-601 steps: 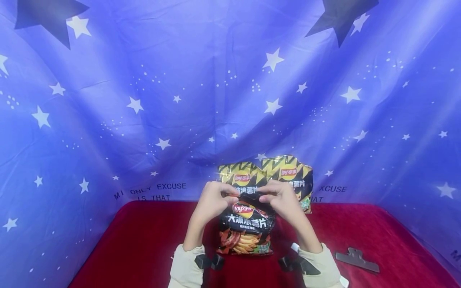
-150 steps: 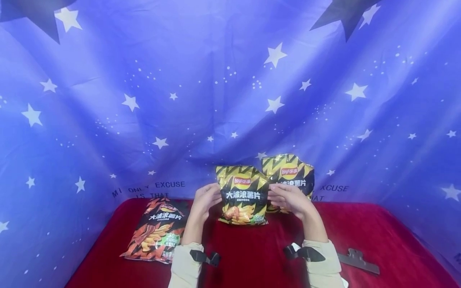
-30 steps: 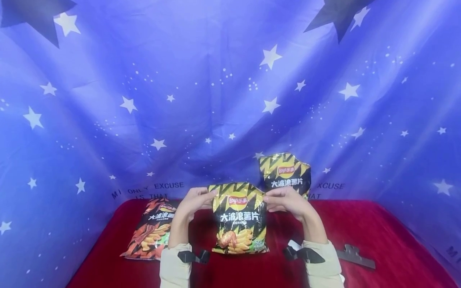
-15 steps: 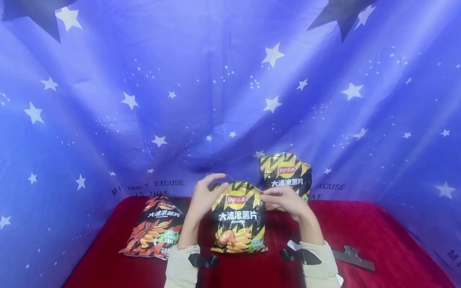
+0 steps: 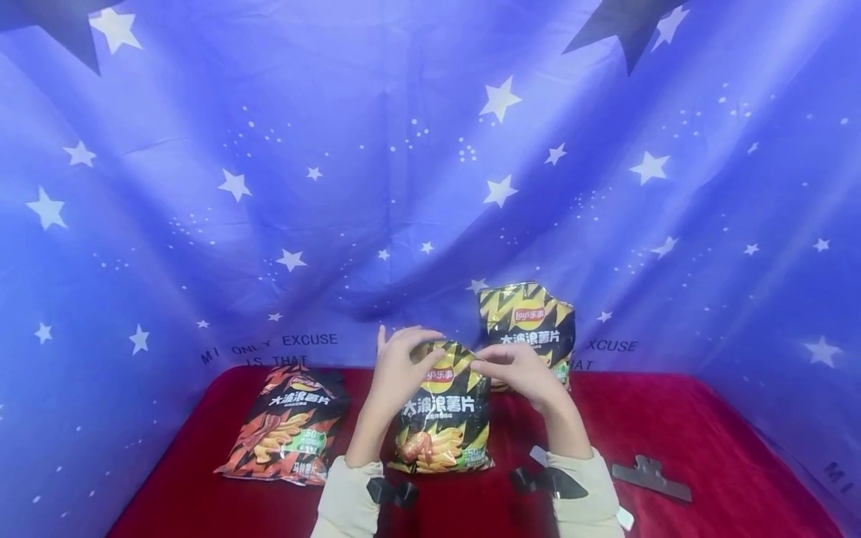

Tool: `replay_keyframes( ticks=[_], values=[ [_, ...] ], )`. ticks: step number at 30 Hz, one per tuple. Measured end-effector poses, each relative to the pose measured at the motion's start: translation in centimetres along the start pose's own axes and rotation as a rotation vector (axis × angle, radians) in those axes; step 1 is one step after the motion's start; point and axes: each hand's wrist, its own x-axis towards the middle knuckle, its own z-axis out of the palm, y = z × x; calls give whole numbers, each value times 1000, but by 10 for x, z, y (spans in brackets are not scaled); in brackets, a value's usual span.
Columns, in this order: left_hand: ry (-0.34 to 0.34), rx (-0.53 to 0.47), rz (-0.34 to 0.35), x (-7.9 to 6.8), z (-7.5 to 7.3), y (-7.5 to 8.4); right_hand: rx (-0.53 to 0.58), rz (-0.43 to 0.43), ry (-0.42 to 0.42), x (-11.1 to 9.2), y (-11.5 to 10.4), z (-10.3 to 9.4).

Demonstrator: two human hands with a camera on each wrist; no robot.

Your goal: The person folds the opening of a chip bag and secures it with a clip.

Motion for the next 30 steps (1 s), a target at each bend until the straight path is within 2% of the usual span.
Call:
replay_keyframes(
  ticks=[6,10,14,21,30],
  values=[
    [-2,22,20,0,0,4,-48,-71,58,4,-4,11],
    [-12,42,34,-1,1,5,-62,-153,91,5,-6,19],
    [11,72,72,-1,2,5,-93,-219,137,6,-7,25],
    [43,127,126,-2,3,4,-121,-276,194,8,-10,34],
    [17,132,121,-2,5,2,-234,-300,267,9,-12,42]
  ],
)
